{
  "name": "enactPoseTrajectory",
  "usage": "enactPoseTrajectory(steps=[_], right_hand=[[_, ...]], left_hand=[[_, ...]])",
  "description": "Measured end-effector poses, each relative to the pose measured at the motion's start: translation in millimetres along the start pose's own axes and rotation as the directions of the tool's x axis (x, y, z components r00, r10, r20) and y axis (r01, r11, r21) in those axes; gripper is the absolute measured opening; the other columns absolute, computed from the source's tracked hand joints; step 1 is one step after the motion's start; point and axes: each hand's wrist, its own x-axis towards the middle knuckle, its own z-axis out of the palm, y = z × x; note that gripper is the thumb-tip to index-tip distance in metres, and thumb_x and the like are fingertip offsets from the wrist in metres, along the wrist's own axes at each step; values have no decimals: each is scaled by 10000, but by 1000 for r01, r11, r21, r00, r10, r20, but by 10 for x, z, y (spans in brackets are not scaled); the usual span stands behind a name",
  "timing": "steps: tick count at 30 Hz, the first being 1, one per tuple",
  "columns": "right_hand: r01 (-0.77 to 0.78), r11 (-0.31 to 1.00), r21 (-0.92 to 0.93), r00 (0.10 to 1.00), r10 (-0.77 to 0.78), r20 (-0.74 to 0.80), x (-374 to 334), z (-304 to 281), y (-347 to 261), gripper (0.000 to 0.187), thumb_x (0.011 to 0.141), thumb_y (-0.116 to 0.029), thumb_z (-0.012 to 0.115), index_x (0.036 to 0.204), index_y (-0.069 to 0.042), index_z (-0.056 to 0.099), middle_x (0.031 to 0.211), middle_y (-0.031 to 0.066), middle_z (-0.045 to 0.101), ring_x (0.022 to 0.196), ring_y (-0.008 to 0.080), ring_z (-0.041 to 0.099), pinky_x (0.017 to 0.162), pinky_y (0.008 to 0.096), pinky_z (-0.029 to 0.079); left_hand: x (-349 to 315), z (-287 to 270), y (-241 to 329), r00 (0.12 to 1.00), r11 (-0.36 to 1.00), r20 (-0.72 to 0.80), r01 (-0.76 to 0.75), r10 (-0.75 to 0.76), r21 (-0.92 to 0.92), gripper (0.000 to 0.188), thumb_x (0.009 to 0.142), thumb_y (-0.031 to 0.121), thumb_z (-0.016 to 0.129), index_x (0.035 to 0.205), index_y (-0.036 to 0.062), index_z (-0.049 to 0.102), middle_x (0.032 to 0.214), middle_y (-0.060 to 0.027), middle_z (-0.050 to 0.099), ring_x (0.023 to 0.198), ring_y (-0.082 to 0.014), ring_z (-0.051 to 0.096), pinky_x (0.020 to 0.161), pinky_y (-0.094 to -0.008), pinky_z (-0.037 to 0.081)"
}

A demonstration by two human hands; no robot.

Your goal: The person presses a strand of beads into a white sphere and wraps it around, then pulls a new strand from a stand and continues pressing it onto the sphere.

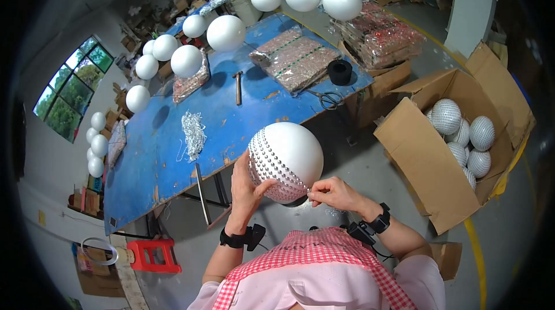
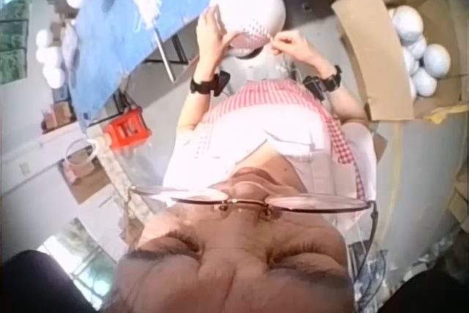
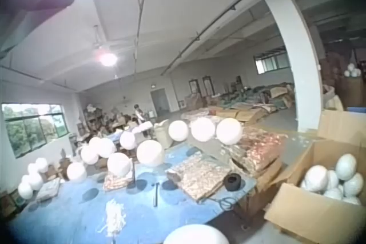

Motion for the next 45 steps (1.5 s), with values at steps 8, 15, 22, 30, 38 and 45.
enactPoseTrajectory(steps=[8,15,22,30,38,45], right_hand=[[8,1000,30,1000,-7,-25,-25,-51,53,211,936,-164,601,851,18,662,757,44,682,728,91,653,680,235,508],[-14,1000,15,1000,15,-15,-50,-50,127,205,942,-160,594,865,17,664,772,41,680,729,94,654,678,236,509],[-9,1000,17,1000,9,-7,-55,-34,130,214,944,-169,594,851,11,662,765,34,676,729,89,647,684,238,506],[-21,1000,3,999,21,42,-63,-3,104,231,936,-190,602,816,0,653,751,21,676,709,79,634,671,238,492],[-59,997,41,998,59,2,-20,-17,117,244,945,-198,600,828,8,656,752,22,676,728,77,645,682,234,504],[-73,997,-6,996,74,41,1,-14,121,254,946,-205,601,818,8,653,750,23,675,724,76,645,675,233,502]], left_hand=[[-53,53,-189,999,997,-1,52,-52,-56,826,694,355,834,1328,-16,456,1230,-210,531,1093,-373,529,910,-446,443],[-27,-16,41,999,997,32,-13,11,75,898,690,339,839,1379,-16,386,1244,-206,531,1133,-367,517,932,-439,439],[-123,87,-99,994,984,-30,98,-103,-147,748,750,296,802,1336,13,433,1340,-256,470,1226,-388,477,1000,-456,400],[-141,72,-18,996,996,81,51,-45,-75,949,718,359,821,1440,24,305,1431,-271,380,1319,-397,400,1073,-443,344],[-139,-13,-133,987,973,-15,154,-159,-173,816,721,216,829,1396,69,396,1447,-278,355,1287,-420,430,1026,-440,397],[-113,-14,-52,995,994,87,51,-43,-100,1059,647,377,854,1447,-4,273,1371,-251,454,1238,-420,459,1037,-481,359]])
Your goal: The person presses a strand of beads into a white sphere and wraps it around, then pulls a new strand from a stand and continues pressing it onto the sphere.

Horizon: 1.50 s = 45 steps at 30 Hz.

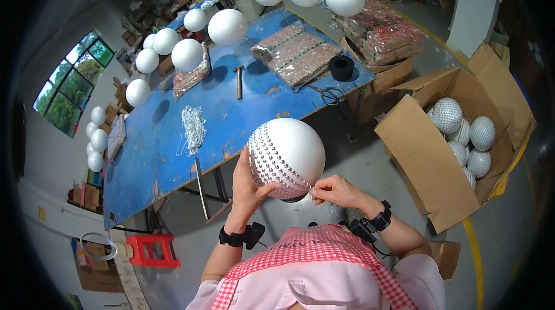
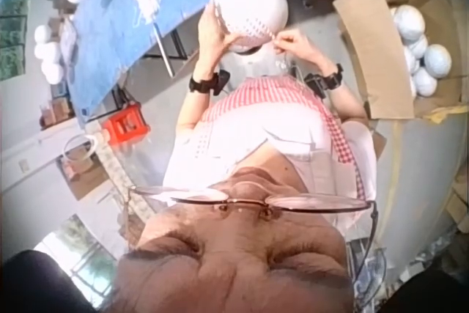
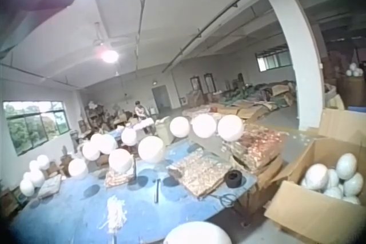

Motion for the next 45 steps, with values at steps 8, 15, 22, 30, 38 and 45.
enactPoseTrajectory(steps=[8,15,22,30,38,45], right_hand=[[26,1000,3,1000,-26,4,21,3,-83,243,946,-206,602,845,6,665,753,23,676,724,80,642,677,236,500],[153,987,-50,974,-142,175,-32,109,-327,221,939,-192,600,856,1,670,762,26,681,730,88,637,695,243,502],[48,999,1,996,-48,74,57,30,-137,230,951,-189,586,875,13,667,778,44,684,735,96,647,699,247,506],[37,998,42,999,-39,32,75,19,-67,238,963,-188,581,883,22,658,786,40,673,750,98,651,703,239,512],[18,1000,-12,1000,-18,23,42,13,-184,240,963,-187,582,881,27,653,784,43,671,761,102,654,712,243,517],[-28,999,-41,999,30,45,36,66,-275,242,956,-187,591,875,32,655,801,51,682,786,107,661,716,242,520]], left_hand=[[60,-26,-70,979,990,-168,95,-112,-104,778,724,225,819,1380,67,431,1314,-221,481,1221,-371,462,1025,-451,369],[63,-34,39,996,996,-78,-38,45,82,955,674,434,823,1378,-37,382,1297,-218,503,1168,-364,498,985,-452,379],[33,82,-144,981,987,-172,63,-88,-150,770,683,321,841,1292,33,468,1268,-241,506,1176,-389,499,974,-461,410],[110,-89,-116,995,993,-37,-85,88,76,817,715,437,775,1321,-6,453,1265,-228,508,1139,-395,502,987,-451,379],[137,-73,-99,988,980,-64,132,-142,-146,932,659,399,840,1382,21,389,1346,-260,445,1233,-409,460,1024,-462,379],[92,-165,-160,999,999,-38,-15,17,46,786,668,399,825,1278,44,479,1243,-227,520,1154,-365,510,951,-439,414]])
